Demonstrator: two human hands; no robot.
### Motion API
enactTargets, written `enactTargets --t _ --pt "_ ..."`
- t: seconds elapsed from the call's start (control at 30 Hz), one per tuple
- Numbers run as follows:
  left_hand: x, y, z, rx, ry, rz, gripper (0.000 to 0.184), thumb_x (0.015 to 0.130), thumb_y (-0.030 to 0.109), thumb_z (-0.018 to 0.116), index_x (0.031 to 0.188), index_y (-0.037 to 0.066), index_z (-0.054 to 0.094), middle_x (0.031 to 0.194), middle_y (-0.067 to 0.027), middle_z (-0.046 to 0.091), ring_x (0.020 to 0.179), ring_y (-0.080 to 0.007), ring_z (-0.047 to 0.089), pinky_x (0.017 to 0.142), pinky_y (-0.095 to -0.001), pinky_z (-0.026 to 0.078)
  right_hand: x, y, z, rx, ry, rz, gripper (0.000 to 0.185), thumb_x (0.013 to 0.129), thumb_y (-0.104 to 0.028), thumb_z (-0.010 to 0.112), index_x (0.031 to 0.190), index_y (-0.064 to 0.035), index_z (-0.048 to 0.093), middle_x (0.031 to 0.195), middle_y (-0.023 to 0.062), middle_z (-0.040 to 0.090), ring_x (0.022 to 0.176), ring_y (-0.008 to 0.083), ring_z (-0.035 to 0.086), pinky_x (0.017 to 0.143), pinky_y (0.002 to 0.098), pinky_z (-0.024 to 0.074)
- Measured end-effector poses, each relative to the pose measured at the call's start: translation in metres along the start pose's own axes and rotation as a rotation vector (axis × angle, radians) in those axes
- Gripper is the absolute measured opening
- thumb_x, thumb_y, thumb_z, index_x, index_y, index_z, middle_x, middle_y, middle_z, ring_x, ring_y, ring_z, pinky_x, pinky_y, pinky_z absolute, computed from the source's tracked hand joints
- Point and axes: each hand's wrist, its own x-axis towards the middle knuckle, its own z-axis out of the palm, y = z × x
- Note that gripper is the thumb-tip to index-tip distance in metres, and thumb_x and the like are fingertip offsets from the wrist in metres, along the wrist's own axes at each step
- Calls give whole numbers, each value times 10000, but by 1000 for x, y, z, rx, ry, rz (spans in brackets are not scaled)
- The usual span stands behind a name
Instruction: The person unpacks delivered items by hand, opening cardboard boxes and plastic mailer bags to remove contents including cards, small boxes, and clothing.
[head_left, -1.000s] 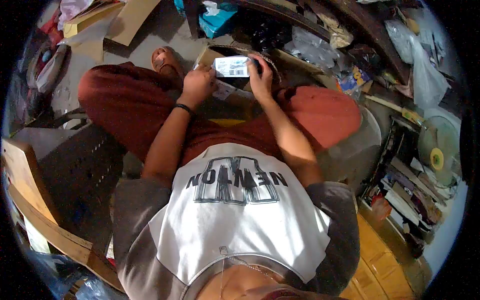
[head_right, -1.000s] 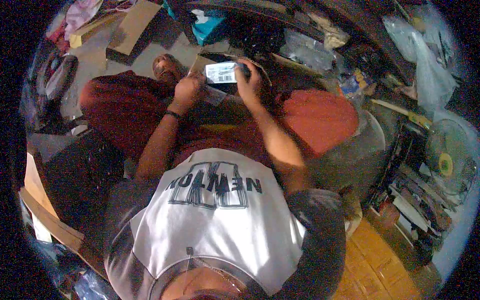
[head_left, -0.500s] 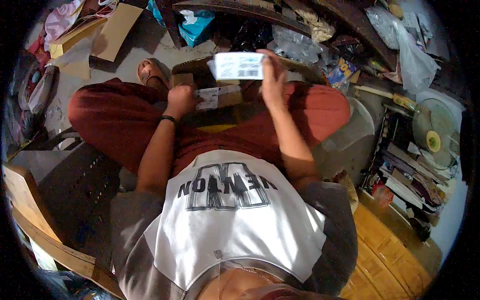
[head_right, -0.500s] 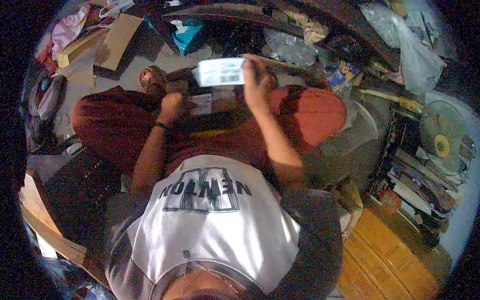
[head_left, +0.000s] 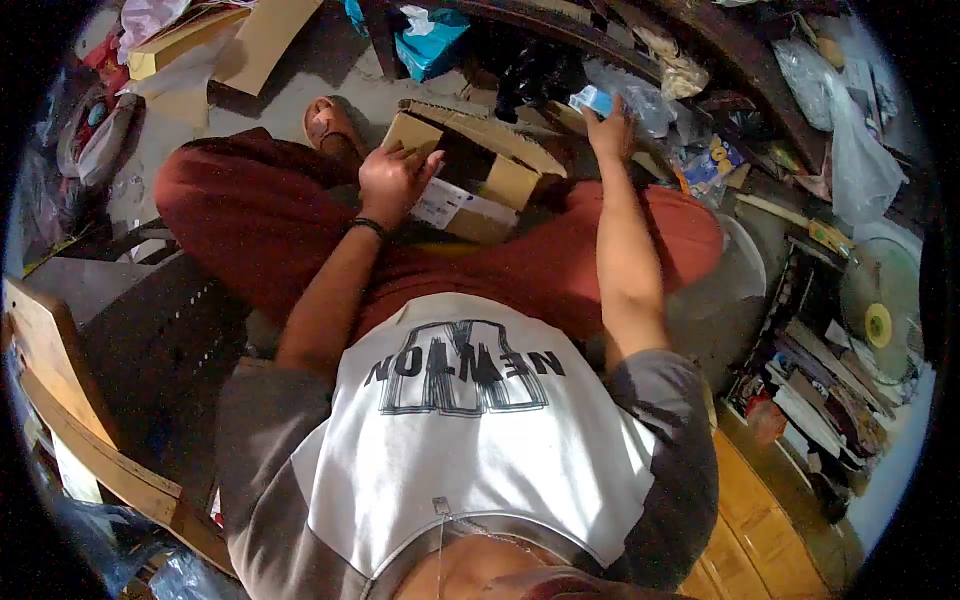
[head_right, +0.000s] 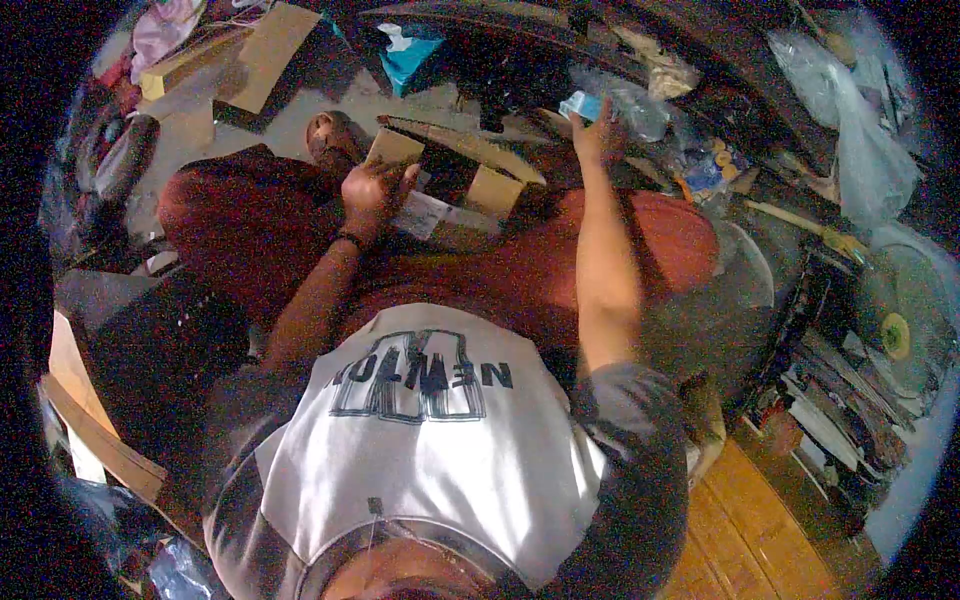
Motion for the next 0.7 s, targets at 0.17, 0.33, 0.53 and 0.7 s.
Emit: enactTargets --t 0.17,0.33,0.53,0.7 --pt "16 6 -8 -103 162 77 227 734 140 756 582 87 597 641 -39 610 601 -199 570 519 -328 467 -73 -76 -119 273 311 -399 264 808 -264 686 996 -82 646 902 153 631 943 320 615 815 435 481" --pt "20 8 -11 -27 203 155 227 732 124 754 581 88 589 642 -32 609 594 -200 564 521 -322 468 -169 -124 -116 664 -261 -661 132 856 -173 603 882 -51 647 870 140 654 846 349 634 731 436 491" --pt "23 16 -7 -105 247 262 253 729 152 753 568 88 568 595 -18 548 566 -198 531 460 -341 403 -128 -139 48 445 -680 -450 565 754 -362 664 1168 -2 535 1100 254 594 1049 404 569 873 444 463" --pt "25 26 -24 -104 256 272 303 726 149 746 531 94 521 578 -19 512 560 -190 504 491 -328 405 -121 -162 60 423 -775 -316 524 765 -301 641 1196 -24 533 1155 238 570 1087 394 550 889 447 458"
